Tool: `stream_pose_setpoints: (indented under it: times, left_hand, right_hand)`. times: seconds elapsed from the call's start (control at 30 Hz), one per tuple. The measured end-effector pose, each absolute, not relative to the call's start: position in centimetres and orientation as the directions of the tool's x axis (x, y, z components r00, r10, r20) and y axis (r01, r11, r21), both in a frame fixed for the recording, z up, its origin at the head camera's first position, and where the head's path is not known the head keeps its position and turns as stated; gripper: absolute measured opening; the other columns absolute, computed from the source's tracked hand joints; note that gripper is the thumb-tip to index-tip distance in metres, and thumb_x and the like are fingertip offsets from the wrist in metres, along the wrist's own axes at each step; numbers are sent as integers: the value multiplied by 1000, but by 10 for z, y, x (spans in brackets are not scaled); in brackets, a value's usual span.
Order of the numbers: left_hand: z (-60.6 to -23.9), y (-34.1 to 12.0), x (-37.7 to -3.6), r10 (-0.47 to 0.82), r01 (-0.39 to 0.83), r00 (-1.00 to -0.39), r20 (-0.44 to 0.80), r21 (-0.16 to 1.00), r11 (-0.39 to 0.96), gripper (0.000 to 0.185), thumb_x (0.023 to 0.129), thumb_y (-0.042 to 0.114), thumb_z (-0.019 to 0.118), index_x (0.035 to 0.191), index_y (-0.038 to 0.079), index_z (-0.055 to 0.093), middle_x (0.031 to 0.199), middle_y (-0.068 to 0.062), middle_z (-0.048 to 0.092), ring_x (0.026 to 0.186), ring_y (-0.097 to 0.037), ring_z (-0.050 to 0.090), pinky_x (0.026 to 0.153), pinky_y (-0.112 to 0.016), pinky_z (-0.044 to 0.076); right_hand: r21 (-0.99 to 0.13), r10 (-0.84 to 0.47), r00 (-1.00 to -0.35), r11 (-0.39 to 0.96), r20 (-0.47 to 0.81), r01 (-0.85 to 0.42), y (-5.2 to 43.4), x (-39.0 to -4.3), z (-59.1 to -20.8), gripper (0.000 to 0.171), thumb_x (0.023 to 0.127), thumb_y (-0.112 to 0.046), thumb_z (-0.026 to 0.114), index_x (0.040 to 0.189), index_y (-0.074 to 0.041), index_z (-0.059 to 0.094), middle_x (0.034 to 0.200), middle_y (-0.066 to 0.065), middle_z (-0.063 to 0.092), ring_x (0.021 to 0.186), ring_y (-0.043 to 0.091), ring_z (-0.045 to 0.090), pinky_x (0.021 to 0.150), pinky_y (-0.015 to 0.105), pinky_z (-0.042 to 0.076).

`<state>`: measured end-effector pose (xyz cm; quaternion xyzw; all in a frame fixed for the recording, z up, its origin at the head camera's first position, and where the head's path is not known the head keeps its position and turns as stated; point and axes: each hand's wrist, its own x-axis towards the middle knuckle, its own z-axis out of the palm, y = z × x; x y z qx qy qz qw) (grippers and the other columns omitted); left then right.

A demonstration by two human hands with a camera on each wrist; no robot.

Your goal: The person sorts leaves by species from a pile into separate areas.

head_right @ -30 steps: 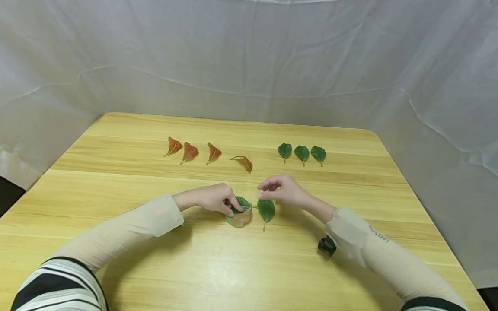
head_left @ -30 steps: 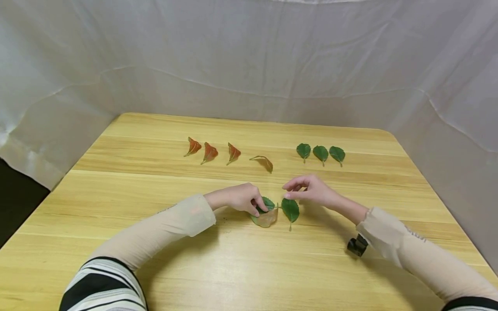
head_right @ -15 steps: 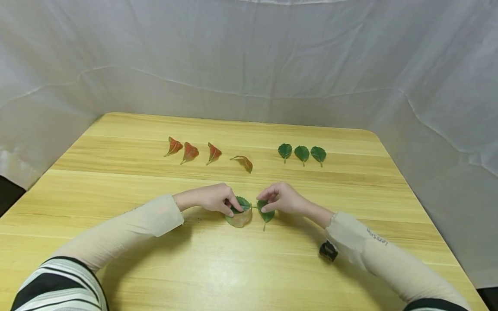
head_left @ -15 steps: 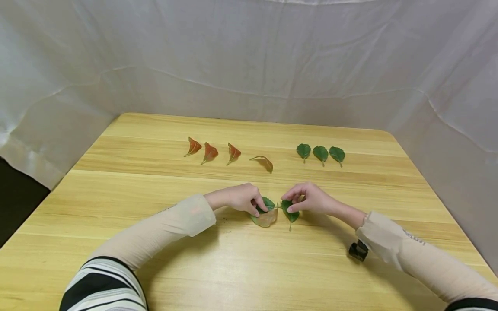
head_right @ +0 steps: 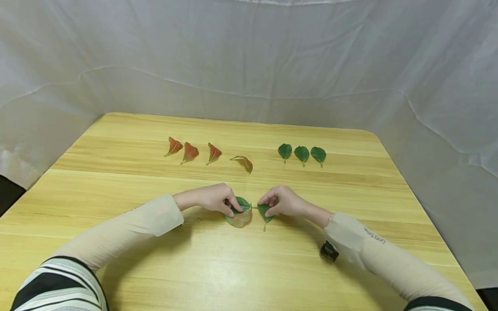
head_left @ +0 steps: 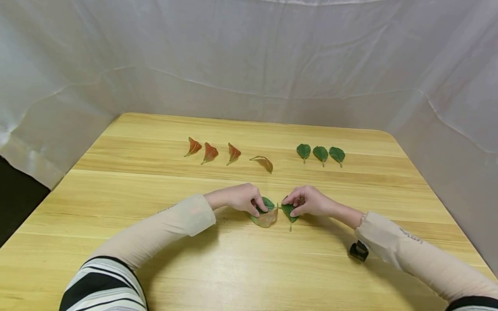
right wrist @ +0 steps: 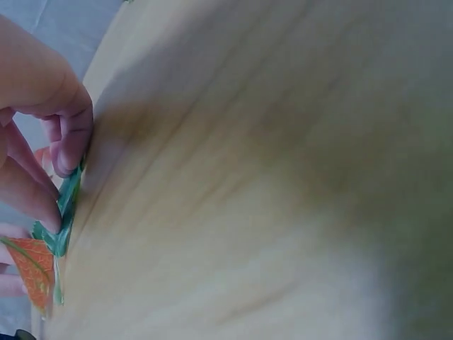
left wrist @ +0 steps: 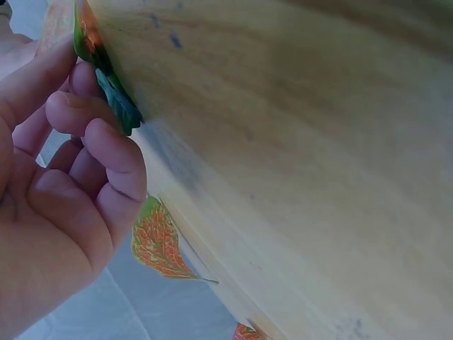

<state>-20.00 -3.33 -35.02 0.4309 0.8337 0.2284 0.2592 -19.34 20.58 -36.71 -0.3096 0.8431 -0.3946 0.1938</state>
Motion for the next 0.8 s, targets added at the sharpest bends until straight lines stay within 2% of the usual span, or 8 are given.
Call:
stream_pose_setpoints:
  times: [0.13, 0.37, 0.43, 0.67, 0.8]
  left_hand:
    - [-350, -34, -201, 844, 607, -487, -226, 607, 513, 22, 79, 8, 67, 101, 5, 68, 64, 3, 60, 44, -3, 30, 45, -15, 29]
    - [-351, -36, -201, 838, 578, -510, -193, 645, 500, 19, 80, 6, 66, 99, 4, 69, 87, -2, 67, 53, -3, 41, 52, -15, 36]
    - [-351, -37, -203, 839, 565, -513, -181, 664, 489, 19, 81, 6, 65, 99, 4, 69, 86, -1, 67, 54, -3, 42, 52, -15, 37]
    - [-349, -45, -204, 860, 536, -488, -146, 728, 428, 20, 78, 1, 67, 98, 1, 69, 61, 3, 57, 49, -3, 37, 48, -16, 33]
    - [-348, -49, -202, 863, 509, -479, -162, 750, 424, 19, 78, 2, 67, 97, 0, 69, 61, 1, 59, 44, -3, 37, 45, -16, 35]
  right_hand:
    - [-767, -684, -725, 507, -80, -393, 205, -195, -368, 28, 69, 2, 73, 97, 5, 67, 84, 6, 58, 72, 18, 49, 62, 25, 45]
    - [-750, -695, -714, 513, -77, -418, 204, -195, -367, 28, 69, 2, 73, 96, 5, 67, 82, 5, 58, 72, 18, 49, 62, 24, 45]
    - [-748, -695, -714, 515, -79, -419, 204, -195, -367, 28, 69, 2, 73, 96, 4, 67, 82, 4, 58, 72, 17, 49, 62, 24, 45]
    - [-753, -690, -717, 521, -95, -402, 205, -194, -367, 28, 70, 2, 72, 97, 4, 67, 82, 4, 57, 72, 17, 49, 62, 25, 45]
    - [-757, -686, -720, 525, -104, -390, 205, -194, -367, 28, 70, 2, 72, 97, 4, 67, 83, 5, 57, 72, 17, 49, 63, 24, 45]
